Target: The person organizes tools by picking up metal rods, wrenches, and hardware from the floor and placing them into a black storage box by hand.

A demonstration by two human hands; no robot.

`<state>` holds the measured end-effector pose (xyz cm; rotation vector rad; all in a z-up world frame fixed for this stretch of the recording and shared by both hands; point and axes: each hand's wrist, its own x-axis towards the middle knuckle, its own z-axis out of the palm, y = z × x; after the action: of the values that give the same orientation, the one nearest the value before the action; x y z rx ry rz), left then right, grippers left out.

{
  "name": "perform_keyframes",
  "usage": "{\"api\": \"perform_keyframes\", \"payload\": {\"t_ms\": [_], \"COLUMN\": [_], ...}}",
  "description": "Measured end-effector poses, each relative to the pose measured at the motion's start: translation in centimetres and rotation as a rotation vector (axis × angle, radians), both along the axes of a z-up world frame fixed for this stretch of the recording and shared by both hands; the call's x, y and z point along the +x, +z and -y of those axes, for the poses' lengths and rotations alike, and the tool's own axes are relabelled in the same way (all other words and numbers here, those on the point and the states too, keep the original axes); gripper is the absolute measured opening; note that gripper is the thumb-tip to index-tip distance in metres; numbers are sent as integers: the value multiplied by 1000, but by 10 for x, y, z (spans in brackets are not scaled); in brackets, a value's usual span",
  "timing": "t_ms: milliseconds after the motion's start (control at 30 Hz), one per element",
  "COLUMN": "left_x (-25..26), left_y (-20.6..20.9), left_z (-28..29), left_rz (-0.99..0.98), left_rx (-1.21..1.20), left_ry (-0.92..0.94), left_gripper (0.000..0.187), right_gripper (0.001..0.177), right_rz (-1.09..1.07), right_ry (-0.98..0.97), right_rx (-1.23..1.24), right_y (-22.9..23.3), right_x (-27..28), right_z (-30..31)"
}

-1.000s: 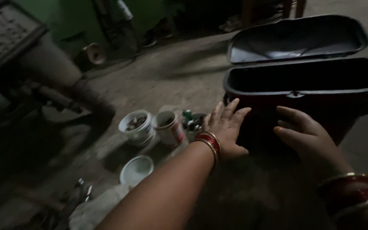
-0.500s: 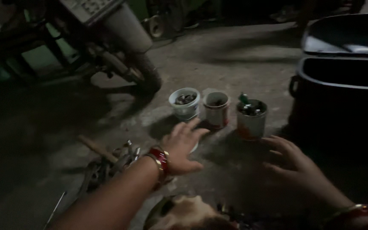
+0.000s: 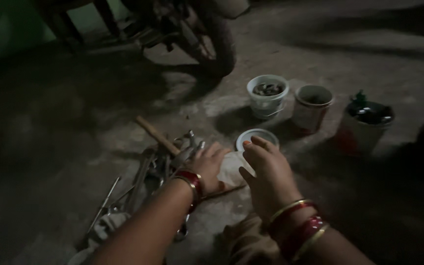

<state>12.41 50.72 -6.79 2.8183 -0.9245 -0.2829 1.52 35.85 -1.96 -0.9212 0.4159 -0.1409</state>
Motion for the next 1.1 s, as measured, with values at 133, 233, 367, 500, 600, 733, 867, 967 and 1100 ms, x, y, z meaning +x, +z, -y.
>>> {"api": "perform_keyframes", "payload": {"t_ms": [133,233,367,500,600,733,867,967,1100], "left_x": [7,11,14,19,22,31,32,27,28], "left_y": [-41,-53,-68,-92,-110,-147,-172,-163,-116], "left_z": [-3,3,11,19,14,21,25,28,42], "left_rz": [73,-122,-165,-81,-210,-226,-27,33,94], "left_rx": [-87,-57,31,1,108,91,84,69,36], "left_ry": [-40,41,137,250,271,348,341,296,192], "left_gripper": [105,109,113,93,100,75,44,31,26], "right_gripper": [65,67,75,76,77,76,75,71,66], "right_rz": [-42,-200,-199,-353,-375,-406,-412,-350,-286], "right_ry": [-12,-39,-9,75,114,127,130,93,-10], "right_rx": [-10,63,-189,-195,-259,-272,-238,-165,-168], "right_y": [-39,-59,-70,-69,-67,-60,-63,-70,-78], "right_x": [15,21,28,38,36,38,38,41,38], "right_z": [-25,-20,-16,-14,-19,-22,-17,-11,0]}}
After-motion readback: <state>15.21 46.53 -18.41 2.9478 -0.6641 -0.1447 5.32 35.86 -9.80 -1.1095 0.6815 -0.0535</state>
